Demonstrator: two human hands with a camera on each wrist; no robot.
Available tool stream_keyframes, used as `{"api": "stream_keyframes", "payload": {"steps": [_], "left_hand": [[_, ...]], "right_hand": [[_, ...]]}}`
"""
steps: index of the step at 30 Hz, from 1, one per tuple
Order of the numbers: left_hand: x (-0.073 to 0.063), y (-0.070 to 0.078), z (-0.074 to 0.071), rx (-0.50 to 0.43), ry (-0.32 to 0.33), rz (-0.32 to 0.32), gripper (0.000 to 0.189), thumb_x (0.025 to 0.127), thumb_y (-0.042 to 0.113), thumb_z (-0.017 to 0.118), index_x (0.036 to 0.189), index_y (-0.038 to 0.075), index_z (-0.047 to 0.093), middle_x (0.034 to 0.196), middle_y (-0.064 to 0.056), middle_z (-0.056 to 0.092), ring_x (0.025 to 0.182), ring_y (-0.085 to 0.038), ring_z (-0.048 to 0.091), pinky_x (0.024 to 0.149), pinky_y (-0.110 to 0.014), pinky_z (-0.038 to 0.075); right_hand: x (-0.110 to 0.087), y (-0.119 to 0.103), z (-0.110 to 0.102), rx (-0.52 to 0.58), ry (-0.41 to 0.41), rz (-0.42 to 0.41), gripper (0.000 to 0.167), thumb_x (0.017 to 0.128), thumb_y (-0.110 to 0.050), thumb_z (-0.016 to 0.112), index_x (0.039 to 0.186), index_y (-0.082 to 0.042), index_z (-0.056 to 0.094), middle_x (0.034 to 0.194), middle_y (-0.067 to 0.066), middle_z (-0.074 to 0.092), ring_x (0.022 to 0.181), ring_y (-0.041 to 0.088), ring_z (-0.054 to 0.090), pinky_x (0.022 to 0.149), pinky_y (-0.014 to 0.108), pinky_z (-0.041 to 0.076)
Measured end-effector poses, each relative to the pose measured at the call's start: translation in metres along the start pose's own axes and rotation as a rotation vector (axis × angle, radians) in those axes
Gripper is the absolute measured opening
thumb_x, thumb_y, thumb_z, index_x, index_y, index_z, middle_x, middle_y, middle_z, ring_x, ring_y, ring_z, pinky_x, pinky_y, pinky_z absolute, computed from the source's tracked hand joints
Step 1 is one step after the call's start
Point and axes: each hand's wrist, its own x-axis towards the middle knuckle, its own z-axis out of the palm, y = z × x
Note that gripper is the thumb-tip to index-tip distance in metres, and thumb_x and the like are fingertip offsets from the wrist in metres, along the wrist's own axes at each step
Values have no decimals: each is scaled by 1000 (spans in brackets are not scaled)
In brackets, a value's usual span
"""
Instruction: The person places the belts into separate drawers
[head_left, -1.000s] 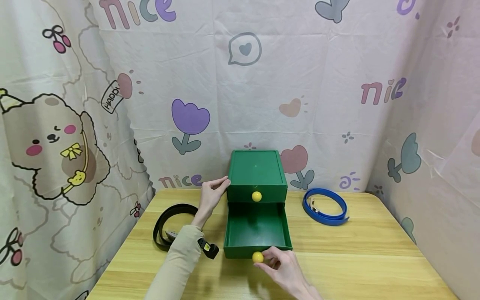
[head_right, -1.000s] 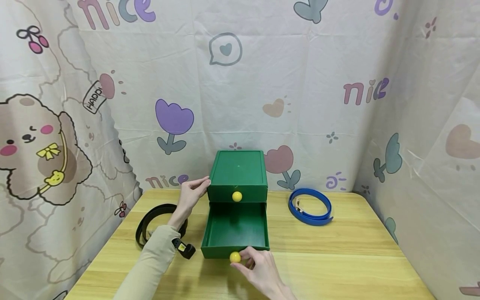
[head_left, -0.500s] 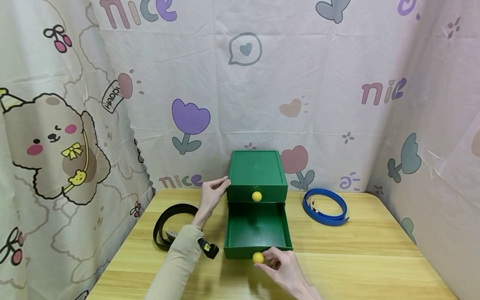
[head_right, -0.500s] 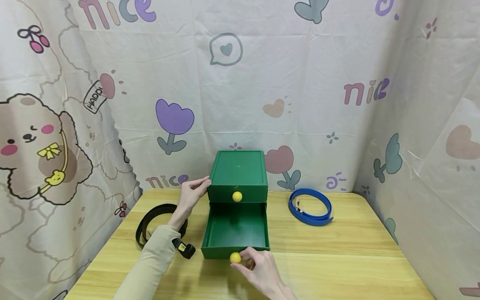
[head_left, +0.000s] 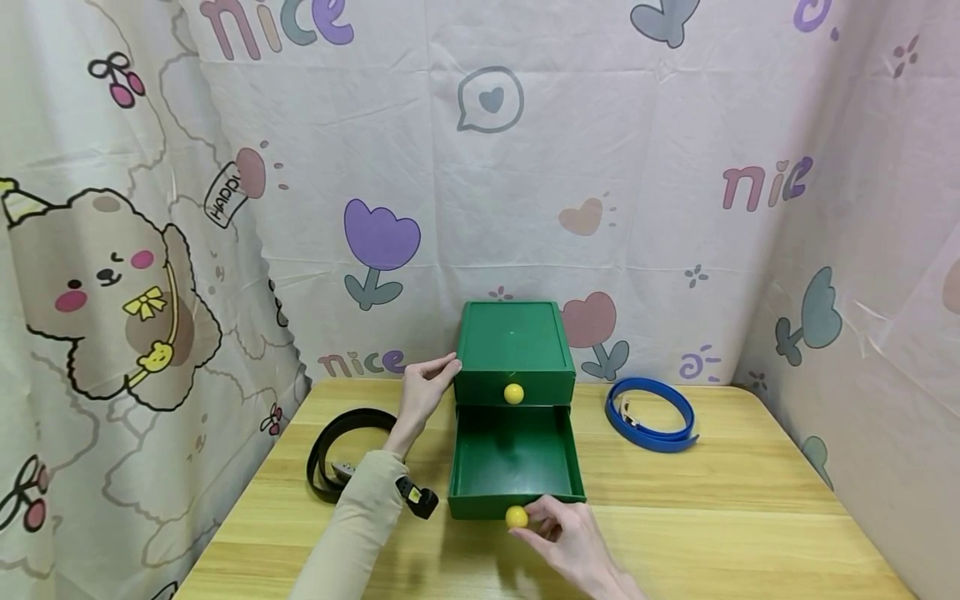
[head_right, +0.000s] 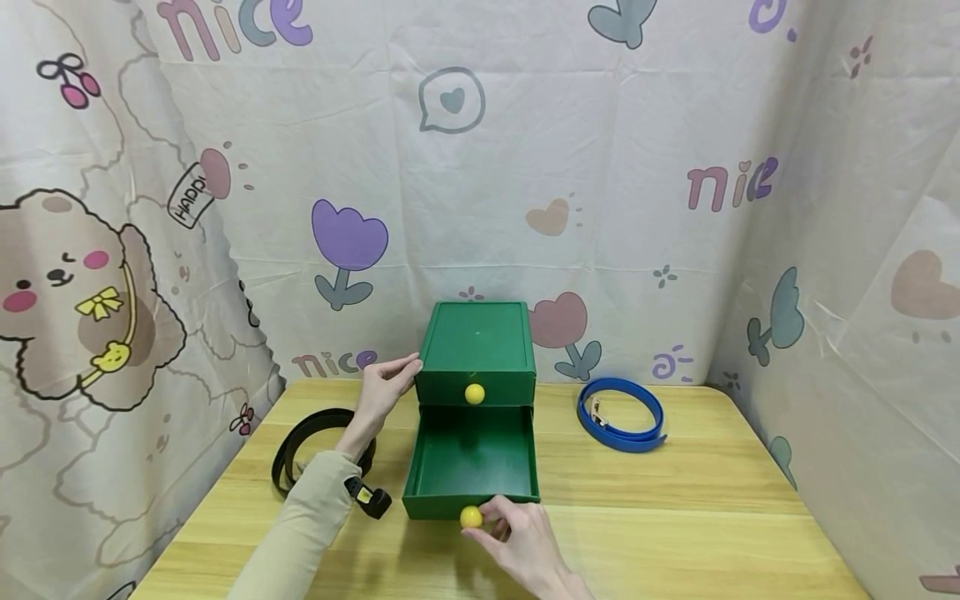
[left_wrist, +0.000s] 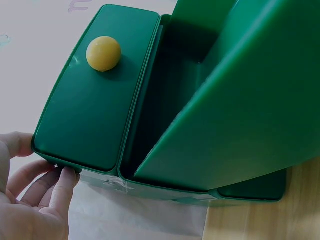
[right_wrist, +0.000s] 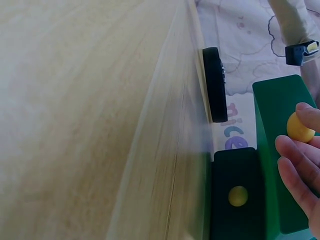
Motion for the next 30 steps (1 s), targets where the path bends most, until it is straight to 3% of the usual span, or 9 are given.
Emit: {"api": "stream_keyframes", "payload": {"steps": [8,14,19,25,30], "left_hand": [[0,0,0,2,2,5,31,94,17,71,121,2,73,125,-17,70,111,-23,70,83,-11,53],[-1,1,0,-2,4,2,30,95,16,70,121,2,73,124,-17,71,111,-23,70,81,-10,52],[0,0,0,7,5,7,32,94,18,71,122,2,73,125,-18,70,110,-22,70,82,-10,52],[0,0,0,-6,2,4,31,94,17,71,122,3,73,124,-18,71,111,-24,70,81,-10,52],[1,-1,-1,-11,0,2,31,94,17,71,122,3,73,125,-17,70,112,-25,69,81,-9,51]], "right_hand": [[-1,2,1,-2,8,-25,23,74,-8,88,87,-14,69,70,-4,72,60,-10,57,52,7,46],[-1,6,-1,91,44,-72,25,71,2,87,86,-10,70,68,3,74,55,-3,61,50,8,47],[2,11,-8,124,178,-179,26,69,7,85,77,-10,68,52,-3,63,44,0,52,47,5,41],[18,11,-26,157,365,-387,22,85,0,78,67,-6,65,45,-7,43,41,-3,36,42,6,29],[25,20,-47,114,495,-396,26,87,2,74,63,-4,65,45,-6,41,41,-2,35,40,9,26]]}}
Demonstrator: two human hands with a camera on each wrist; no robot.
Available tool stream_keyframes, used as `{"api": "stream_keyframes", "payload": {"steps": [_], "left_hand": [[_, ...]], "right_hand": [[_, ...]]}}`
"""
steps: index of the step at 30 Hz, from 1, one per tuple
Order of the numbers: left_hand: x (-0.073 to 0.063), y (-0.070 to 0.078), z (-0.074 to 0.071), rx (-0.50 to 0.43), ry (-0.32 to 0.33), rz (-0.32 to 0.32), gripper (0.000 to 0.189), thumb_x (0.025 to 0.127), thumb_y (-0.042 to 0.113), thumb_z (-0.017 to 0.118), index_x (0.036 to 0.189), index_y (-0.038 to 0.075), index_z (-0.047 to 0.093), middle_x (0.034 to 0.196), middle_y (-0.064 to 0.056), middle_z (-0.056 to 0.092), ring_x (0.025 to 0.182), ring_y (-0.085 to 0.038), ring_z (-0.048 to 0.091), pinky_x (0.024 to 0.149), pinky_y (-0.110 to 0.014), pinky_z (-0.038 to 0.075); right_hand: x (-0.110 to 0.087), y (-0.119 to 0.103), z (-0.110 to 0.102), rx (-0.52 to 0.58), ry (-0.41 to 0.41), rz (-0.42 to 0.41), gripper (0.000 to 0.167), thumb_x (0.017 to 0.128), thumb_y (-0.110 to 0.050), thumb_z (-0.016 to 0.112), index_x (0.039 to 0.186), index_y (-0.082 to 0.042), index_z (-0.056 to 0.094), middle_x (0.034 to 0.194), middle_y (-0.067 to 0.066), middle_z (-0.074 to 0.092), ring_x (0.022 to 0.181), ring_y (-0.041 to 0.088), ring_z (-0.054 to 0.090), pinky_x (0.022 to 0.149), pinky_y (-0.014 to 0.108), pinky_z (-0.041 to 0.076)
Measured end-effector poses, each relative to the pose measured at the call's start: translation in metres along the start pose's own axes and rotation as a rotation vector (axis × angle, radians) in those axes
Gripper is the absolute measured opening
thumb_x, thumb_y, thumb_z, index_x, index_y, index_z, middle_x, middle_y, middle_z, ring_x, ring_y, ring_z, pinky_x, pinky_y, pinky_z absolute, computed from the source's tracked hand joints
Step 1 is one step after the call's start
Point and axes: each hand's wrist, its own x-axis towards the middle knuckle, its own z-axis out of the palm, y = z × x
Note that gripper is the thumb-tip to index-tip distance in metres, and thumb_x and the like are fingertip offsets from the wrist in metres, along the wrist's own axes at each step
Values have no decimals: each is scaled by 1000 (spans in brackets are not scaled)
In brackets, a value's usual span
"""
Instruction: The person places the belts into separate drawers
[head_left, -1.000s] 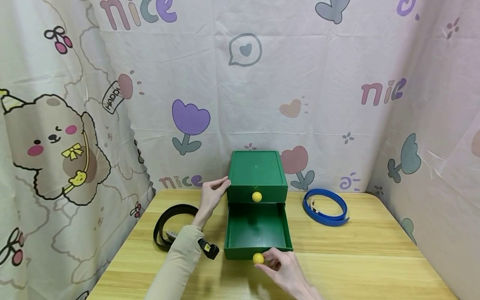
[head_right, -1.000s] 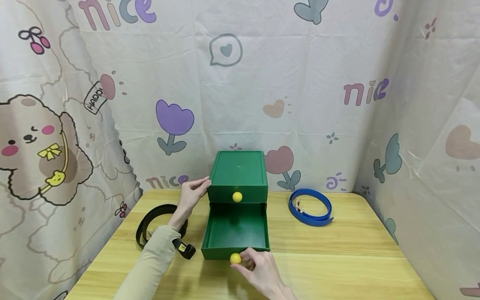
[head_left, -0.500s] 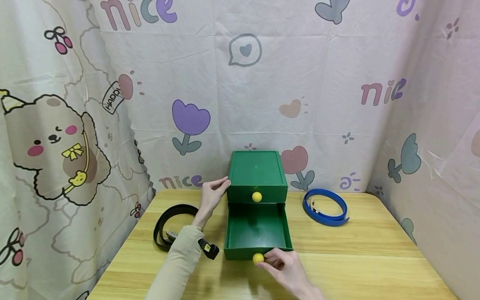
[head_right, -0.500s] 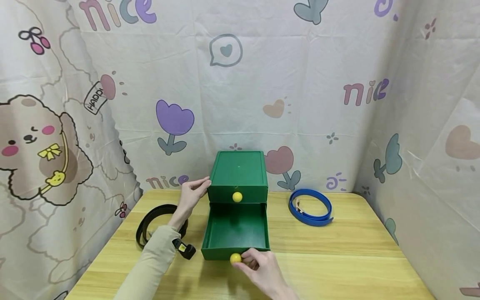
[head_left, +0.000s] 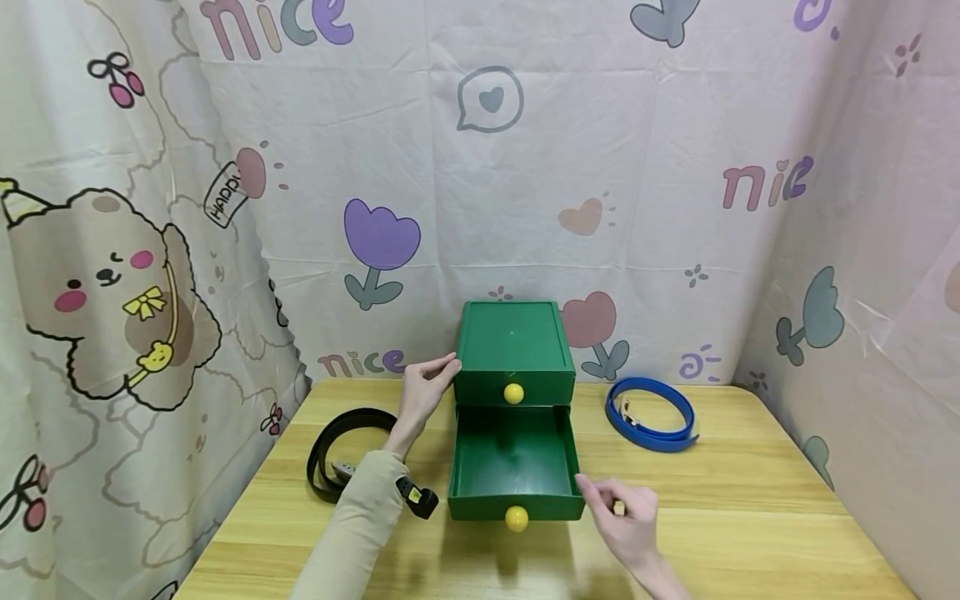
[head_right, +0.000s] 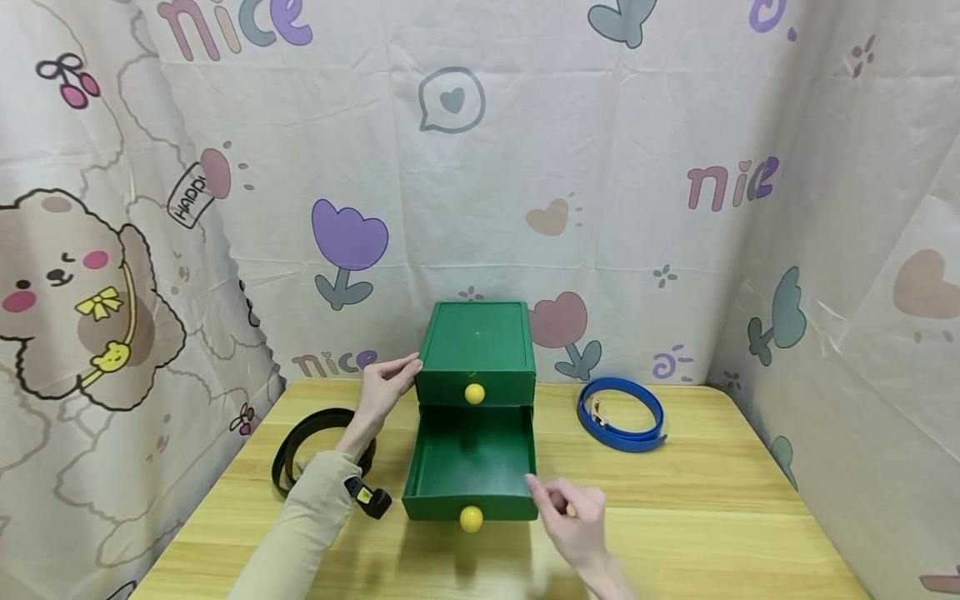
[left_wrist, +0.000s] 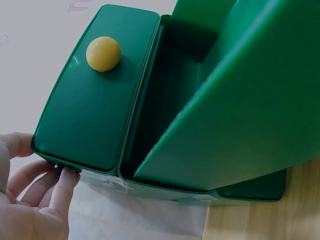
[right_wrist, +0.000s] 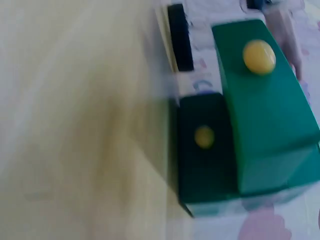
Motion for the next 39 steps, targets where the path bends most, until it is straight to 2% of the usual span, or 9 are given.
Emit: {"api": "stream_keyframes", "payload": {"steps": [5,9,13,16,20,24,27,35,39], "left_hand": [[0,0,0,10,4,1,31,95,19,71,122,4,73,126,-16,70,112,-25,70,81,-9,51],[-1,2,0,10,6,-2,31,94,18,71,122,4,73,125,-17,71,111,-24,70,81,-9,51],[-2,1,0,16,2,3,32,94,18,71,122,3,72,126,-17,70,111,-23,70,81,-9,51],[-2,1,0,16,3,6,32,94,18,71,122,3,72,126,-17,70,111,-22,70,81,-9,51],[-2,2,0,12,7,4,31,94,17,71,122,3,73,124,-17,71,110,-22,70,81,-10,52],[-2,2,0,13,3,7,31,94,17,71,122,3,72,124,-18,71,109,-22,70,81,-10,52],[-2,3,0,8,1,10,31,94,16,71,122,2,72,124,-18,71,110,-23,70,81,-10,52],[-1,2,0,9,0,11,31,95,16,70,122,2,72,123,-19,71,107,-19,70,81,-10,52],[-1,2,0,13,-3,11,31,95,17,71,122,2,72,124,-19,71,107,-18,70,81,-10,51]], "right_hand": [[10,15,-20,-108,55,90,23,80,13,71,63,1,64,46,-1,46,43,1,39,41,12,32],[8,41,-41,-244,68,200,17,70,21,72,68,5,68,52,9,58,50,-2,49,44,12,38],[1,68,-63,-402,65,352,18,70,16,77,79,1,75,65,14,68,64,-13,56,47,8,41],[-3,83,-77,-484,31,434,16,74,9,80,87,1,76,72,15,70,72,-15,56,47,7,41],[-8,97,-89,-582,-36,547,23,77,-1,83,98,0,75,86,14,73,80,-1,60,58,12,44],[-14,106,-98,-667,-133,691,32,81,-9,83,110,-2,72,102,16,73,90,23,64,77,28,45],[-19,112,-102,-681,-197,755,37,84,-12,80,117,1,69,112,21,70,99,36,64,84,40,43],[-28,123,-112,-660,-307,836,44,89,-16,75,127,4,63,126,28,63,114,45,59,96,58,42],[-30,126,-116,-646,-388,896,51,93,-20,71,135,6,56,138,32,55,128,51,48,107,66,34]]}}
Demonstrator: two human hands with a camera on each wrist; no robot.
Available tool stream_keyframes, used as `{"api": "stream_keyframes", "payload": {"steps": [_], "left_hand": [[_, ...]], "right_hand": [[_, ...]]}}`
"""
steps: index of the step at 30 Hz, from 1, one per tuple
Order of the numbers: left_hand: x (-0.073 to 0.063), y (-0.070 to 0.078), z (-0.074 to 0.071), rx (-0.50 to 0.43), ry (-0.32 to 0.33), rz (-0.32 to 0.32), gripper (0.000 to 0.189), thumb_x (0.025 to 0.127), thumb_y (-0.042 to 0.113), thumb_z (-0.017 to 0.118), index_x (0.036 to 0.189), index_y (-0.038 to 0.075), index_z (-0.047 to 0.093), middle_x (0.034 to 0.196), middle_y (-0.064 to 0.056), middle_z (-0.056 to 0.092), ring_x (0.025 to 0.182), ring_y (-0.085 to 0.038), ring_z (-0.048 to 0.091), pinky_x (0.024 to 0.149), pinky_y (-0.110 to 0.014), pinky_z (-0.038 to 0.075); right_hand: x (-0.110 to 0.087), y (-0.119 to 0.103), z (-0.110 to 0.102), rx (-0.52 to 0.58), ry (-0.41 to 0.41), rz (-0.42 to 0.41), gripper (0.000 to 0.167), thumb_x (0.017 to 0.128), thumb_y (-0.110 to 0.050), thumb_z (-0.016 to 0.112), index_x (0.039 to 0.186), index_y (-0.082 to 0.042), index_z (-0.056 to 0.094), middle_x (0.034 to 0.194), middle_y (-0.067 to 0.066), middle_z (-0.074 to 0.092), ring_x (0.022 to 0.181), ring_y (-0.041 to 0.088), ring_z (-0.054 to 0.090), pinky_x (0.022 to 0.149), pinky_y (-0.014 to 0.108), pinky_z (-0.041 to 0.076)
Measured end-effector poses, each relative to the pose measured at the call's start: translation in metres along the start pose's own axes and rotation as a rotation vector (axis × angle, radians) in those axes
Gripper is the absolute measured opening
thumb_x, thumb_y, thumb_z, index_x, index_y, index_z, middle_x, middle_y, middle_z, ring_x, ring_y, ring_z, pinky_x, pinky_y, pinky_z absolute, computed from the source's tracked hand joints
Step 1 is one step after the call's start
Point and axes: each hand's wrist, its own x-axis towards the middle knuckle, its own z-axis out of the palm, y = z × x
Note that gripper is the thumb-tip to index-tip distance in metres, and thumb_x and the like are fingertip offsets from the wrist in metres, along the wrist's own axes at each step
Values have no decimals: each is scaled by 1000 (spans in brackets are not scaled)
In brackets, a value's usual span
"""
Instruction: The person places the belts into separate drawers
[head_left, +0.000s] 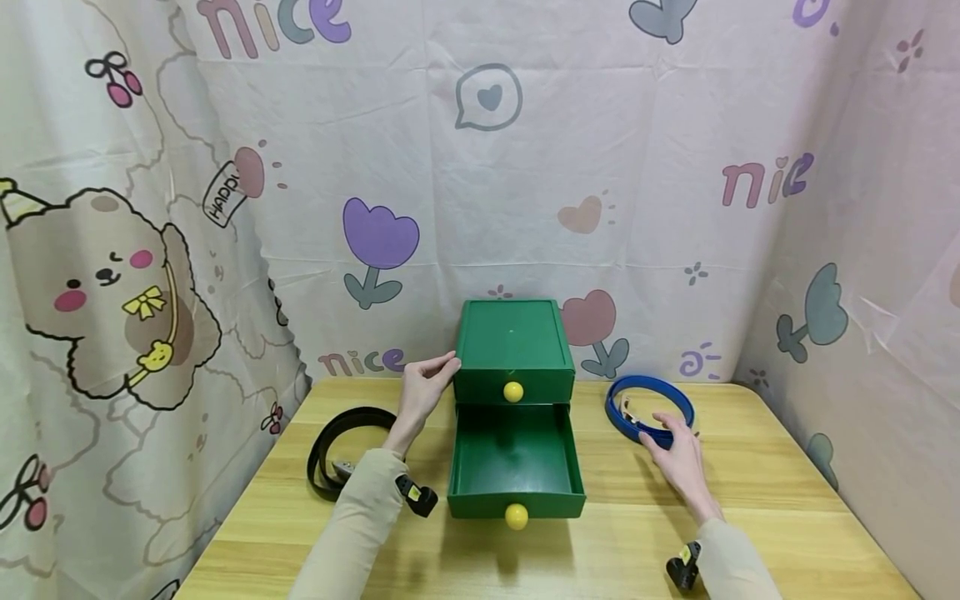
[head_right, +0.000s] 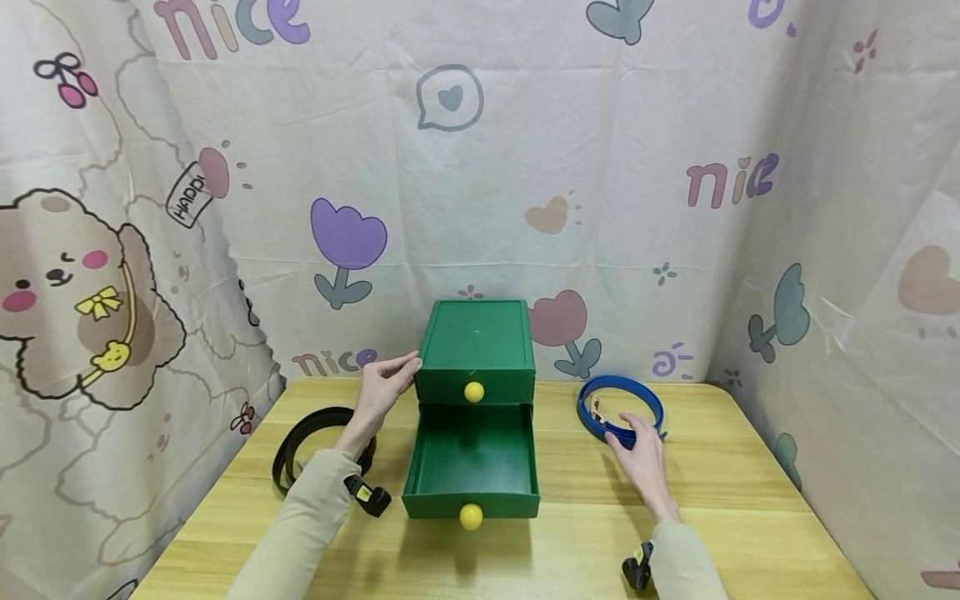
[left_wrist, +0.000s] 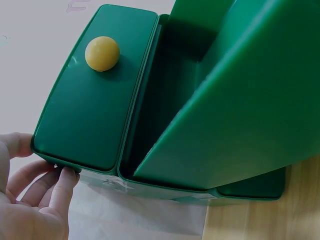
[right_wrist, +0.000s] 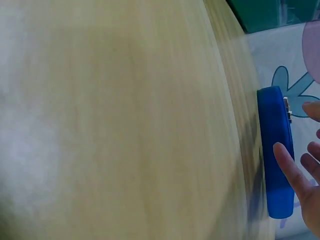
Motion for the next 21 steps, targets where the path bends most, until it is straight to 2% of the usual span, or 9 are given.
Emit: {"api": "stream_keyframes", "payload": {"steps": [3,10,15,21], "left_hand": [[0,0,0,-2,0,0,31,95,16,70,122,1,72,125,-19,70,107,-18,70,81,-9,51],[0,0,0,3,2,-4,32,94,17,71,122,1,72,126,-18,70,103,-11,70,80,-9,51],[0,1,0,4,3,-6,31,95,17,70,122,2,72,125,-17,70,109,-20,70,80,-10,51],[0,1,0,5,3,-14,31,95,17,71,122,2,72,126,-17,70,114,-27,69,84,-12,53]], "right_hand": [[1,3,0,-13,-58,16,54,96,-21,68,139,6,52,144,34,49,135,52,41,112,66,29],[2,5,1,-20,-124,44,54,97,-21,67,141,7,51,145,35,48,136,52,41,113,63,32],[3,5,3,-26,-157,56,55,98,-20,66,142,8,50,145,35,48,137,52,40,114,63,32],[4,7,7,-36,-153,18,53,95,-17,69,138,10,54,139,36,54,132,52,46,111,63,35]]}}
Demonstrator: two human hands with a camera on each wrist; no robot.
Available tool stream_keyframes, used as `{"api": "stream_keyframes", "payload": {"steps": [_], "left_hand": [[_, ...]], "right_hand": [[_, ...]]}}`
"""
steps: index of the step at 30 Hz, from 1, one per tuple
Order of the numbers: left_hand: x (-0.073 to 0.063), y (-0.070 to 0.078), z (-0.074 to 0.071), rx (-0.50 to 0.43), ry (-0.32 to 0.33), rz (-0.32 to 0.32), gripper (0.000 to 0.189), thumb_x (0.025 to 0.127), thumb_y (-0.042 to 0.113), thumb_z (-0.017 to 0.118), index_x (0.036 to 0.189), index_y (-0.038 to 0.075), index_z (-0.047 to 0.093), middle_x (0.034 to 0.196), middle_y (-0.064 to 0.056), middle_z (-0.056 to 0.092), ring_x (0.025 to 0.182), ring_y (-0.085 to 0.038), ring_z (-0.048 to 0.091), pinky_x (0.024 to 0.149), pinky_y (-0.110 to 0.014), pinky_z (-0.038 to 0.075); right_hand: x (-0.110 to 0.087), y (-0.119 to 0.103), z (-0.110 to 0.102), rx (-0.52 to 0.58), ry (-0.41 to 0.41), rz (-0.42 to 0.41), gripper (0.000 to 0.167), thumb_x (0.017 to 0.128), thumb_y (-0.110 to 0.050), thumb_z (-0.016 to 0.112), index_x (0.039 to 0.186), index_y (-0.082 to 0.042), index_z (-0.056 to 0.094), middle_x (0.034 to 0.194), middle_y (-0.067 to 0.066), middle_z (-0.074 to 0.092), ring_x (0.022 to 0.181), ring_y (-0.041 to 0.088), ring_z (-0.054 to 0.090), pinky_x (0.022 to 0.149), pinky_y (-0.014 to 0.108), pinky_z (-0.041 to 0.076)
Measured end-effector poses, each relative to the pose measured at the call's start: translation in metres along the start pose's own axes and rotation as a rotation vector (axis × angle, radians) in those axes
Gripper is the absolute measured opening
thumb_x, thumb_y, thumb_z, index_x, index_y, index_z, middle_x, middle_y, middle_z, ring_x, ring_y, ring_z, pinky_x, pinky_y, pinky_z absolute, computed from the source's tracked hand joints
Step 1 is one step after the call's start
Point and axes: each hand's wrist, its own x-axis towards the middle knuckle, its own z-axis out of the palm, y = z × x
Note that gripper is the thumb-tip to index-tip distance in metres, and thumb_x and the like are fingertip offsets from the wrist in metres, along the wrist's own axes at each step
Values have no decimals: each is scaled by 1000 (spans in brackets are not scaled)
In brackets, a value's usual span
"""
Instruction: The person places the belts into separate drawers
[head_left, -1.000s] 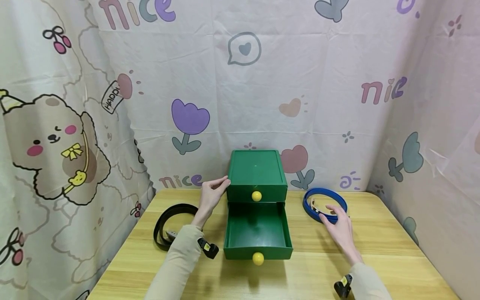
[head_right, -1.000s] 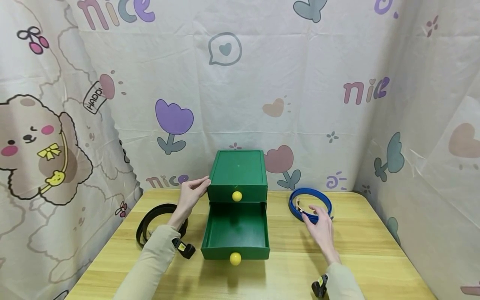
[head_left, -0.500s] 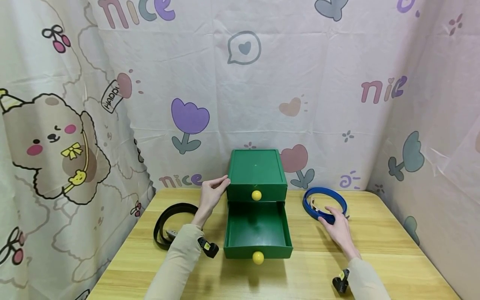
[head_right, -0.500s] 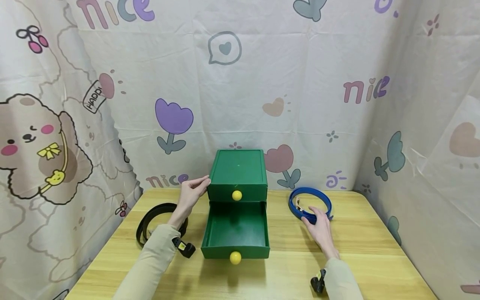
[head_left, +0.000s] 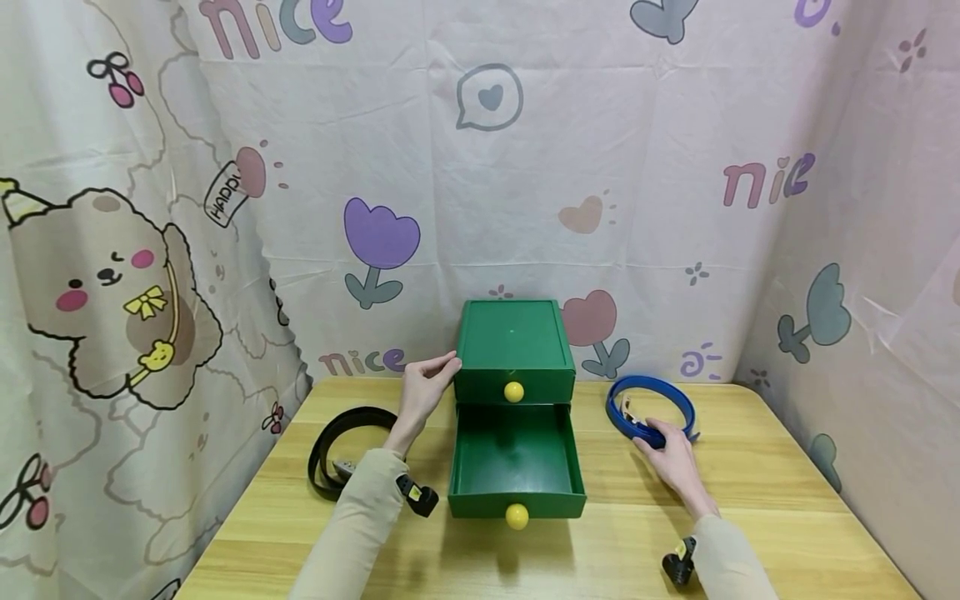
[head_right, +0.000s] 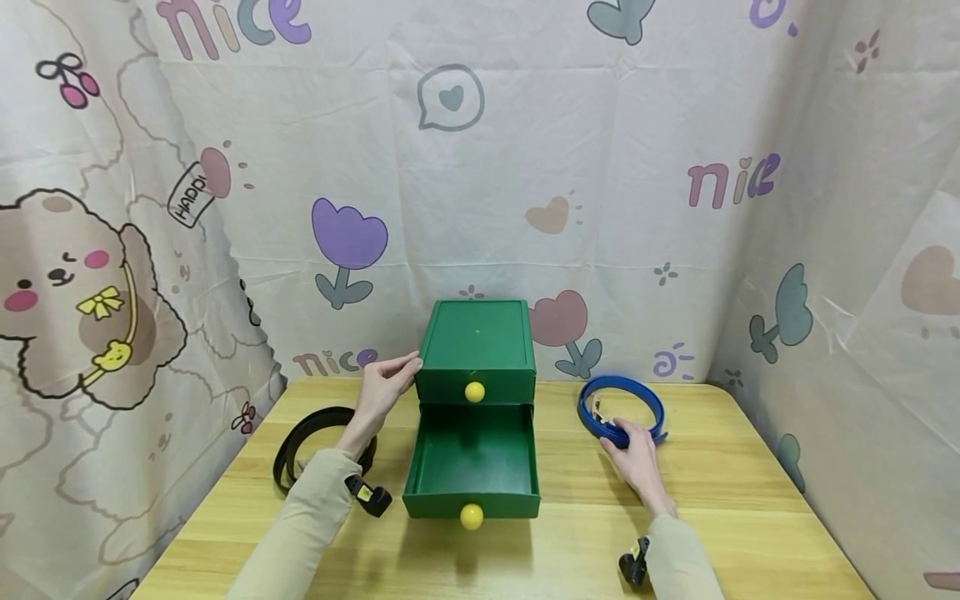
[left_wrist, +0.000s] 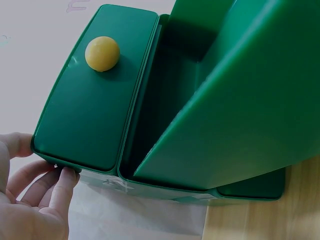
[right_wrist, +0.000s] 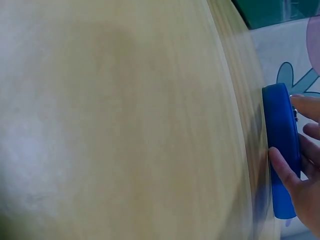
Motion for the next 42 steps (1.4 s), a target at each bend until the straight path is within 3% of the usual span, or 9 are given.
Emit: {"api": "stream_keyframes", "payload": {"steps": [12,19,23,26,34,42], "left_hand": [[-1,3,0,-23,-10,-10,34,96,18,70,124,1,70,130,-19,67,118,-29,66,86,-13,53],[-2,3,0,-22,-7,-10,33,95,18,70,124,1,71,129,-18,68,116,-27,68,87,-15,54],[-1,1,0,-17,-5,-6,33,95,17,70,123,0,71,128,-18,68,112,-22,70,88,-18,55],[0,1,0,-24,-5,-14,33,95,17,70,123,0,71,128,-17,69,111,-20,70,88,-18,56],[-1,2,0,-18,-6,-13,32,95,17,70,123,2,71,127,-17,70,112,-22,69,87,-17,55],[0,1,0,-21,-2,-12,32,95,17,71,122,2,72,128,-15,70,112,-22,70,87,-16,55]], "right_hand": [[-3,-2,1,23,-3,-22,47,94,-18,71,134,7,60,135,33,59,127,49,54,100,57,48],[-5,-3,2,41,17,-55,46,92,-18,73,130,6,63,126,27,67,123,46,58,104,56,43],[-5,-3,0,47,9,-55,42,91,-17,75,127,3,66,117,21,73,116,41,64,98,37,49],[-6,-3,-2,45,-8,-34,41,92,-19,75,127,1,67,113,17,75,112,37,66,95,27,47],[-6,0,-3,45,-30,-36,43,91,-19,75,126,4,66,120,25,70,118,44,62,104,58,45],[-5,0,3,6,-9,-34,45,86,-19,80,122,6,68,123,30,66,119,47,58,104,61,42]]}}
